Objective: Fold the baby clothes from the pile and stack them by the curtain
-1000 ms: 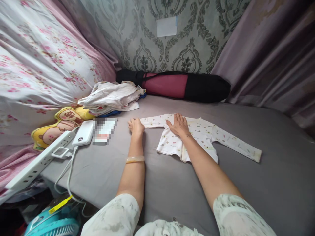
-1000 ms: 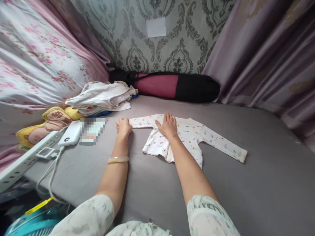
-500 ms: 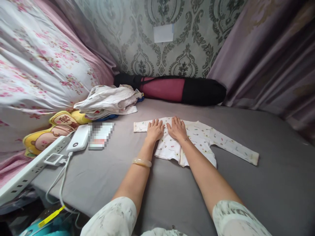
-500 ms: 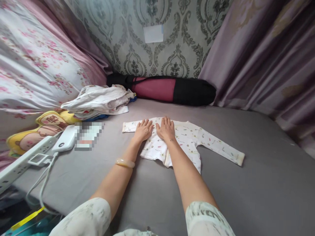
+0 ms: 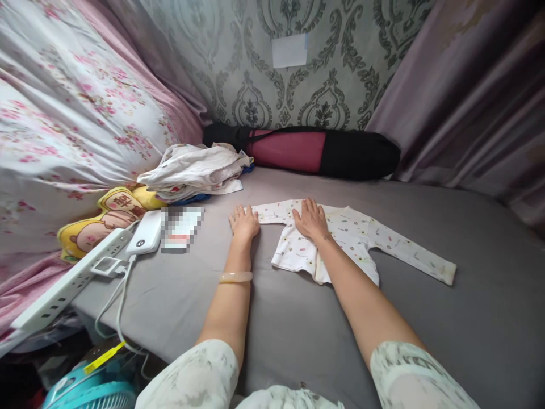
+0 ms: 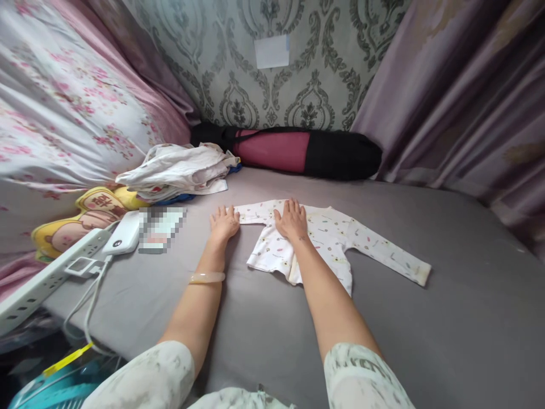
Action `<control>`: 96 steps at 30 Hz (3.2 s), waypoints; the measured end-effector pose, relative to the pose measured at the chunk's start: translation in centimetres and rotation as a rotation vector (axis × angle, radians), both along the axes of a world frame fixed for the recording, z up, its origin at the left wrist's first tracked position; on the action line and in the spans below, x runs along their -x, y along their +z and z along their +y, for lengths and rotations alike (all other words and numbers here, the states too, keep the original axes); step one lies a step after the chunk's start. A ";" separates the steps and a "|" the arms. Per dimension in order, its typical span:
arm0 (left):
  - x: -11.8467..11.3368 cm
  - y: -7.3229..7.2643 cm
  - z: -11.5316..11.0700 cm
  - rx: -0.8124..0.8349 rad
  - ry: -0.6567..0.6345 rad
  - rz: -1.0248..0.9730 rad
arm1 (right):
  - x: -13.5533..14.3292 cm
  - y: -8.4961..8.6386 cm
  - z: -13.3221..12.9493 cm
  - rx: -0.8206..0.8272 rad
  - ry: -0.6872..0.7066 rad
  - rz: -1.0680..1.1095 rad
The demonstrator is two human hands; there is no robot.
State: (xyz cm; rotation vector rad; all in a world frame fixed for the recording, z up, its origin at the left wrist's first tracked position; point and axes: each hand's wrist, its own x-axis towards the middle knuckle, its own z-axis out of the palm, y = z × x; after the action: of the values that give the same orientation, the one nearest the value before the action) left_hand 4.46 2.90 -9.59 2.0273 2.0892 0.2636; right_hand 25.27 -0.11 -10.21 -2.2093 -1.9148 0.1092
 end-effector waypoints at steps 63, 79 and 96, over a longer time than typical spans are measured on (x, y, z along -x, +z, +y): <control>-16.8 1.4 -18.9 -0.053 -1.090 -0.495 | -13.3 4.1 -14.9 0.031 -0.476 0.204; -16.5 1.5 -19.6 -0.211 -1.364 -0.283 | -12.9 3.8 -14.7 0.083 -0.507 0.103; -11.1 4.2 -18.1 -0.046 -1.406 -0.592 | -7.1 0.4 -14.4 0.107 -0.066 -0.005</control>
State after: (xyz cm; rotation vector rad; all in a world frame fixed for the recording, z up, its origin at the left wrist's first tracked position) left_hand 15.61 -15.19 -5.37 2.4512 0.1142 0.5144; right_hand 32.39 -14.48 -9.80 -2.3407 -1.8775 0.2001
